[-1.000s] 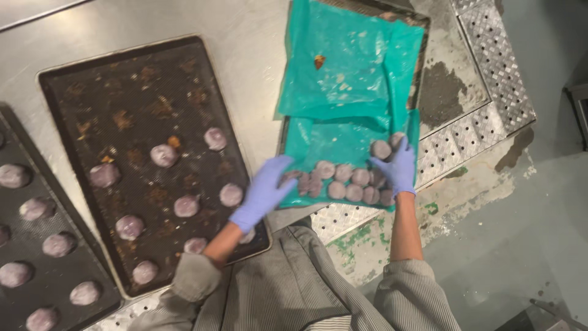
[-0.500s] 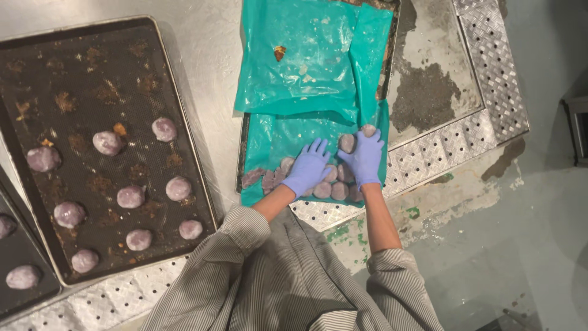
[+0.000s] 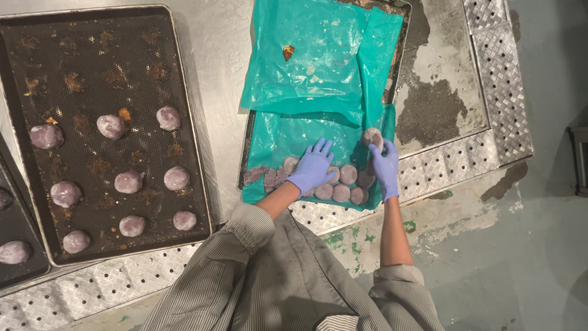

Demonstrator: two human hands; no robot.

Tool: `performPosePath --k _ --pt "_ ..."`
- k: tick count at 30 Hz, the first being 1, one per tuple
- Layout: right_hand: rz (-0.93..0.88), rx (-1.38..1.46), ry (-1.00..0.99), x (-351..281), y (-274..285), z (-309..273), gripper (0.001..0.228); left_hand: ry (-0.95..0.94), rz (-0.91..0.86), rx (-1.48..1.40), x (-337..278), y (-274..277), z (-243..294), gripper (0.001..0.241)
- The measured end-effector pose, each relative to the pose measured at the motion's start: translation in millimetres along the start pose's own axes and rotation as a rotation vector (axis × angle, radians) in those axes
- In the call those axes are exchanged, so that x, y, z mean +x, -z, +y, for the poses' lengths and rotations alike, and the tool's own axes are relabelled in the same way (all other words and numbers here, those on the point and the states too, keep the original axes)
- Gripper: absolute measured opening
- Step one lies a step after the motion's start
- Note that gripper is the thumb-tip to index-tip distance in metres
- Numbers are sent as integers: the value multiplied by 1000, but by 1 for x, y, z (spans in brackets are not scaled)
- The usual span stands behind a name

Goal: The person transfers purple dough balls from a blue tray onto baking sheets, arranging them in rows by hand using gloves.

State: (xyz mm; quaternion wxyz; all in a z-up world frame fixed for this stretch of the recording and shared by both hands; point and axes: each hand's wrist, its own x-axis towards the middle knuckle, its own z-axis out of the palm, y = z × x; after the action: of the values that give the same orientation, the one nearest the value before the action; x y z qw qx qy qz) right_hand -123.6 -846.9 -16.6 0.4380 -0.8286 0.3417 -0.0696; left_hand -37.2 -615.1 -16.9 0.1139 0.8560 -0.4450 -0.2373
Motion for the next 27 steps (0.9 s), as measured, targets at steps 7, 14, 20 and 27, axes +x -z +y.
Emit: performPosePath --k 7,14,20,27 --pt "127 606 -198 -4 -7 10 41 62 -52 -246 -10 54 43 88" --pt "25 643 -311 -67 -26 -59 27 15 416 -1087 -40 15 53 68" --pt "-256 258 133 -68 -68 -90 22 222 494 -933 -108 62 -9 45" --pt "-308 610 -120 -104 -198 -226 22 468 834 -1274 -181 88 -115 32"
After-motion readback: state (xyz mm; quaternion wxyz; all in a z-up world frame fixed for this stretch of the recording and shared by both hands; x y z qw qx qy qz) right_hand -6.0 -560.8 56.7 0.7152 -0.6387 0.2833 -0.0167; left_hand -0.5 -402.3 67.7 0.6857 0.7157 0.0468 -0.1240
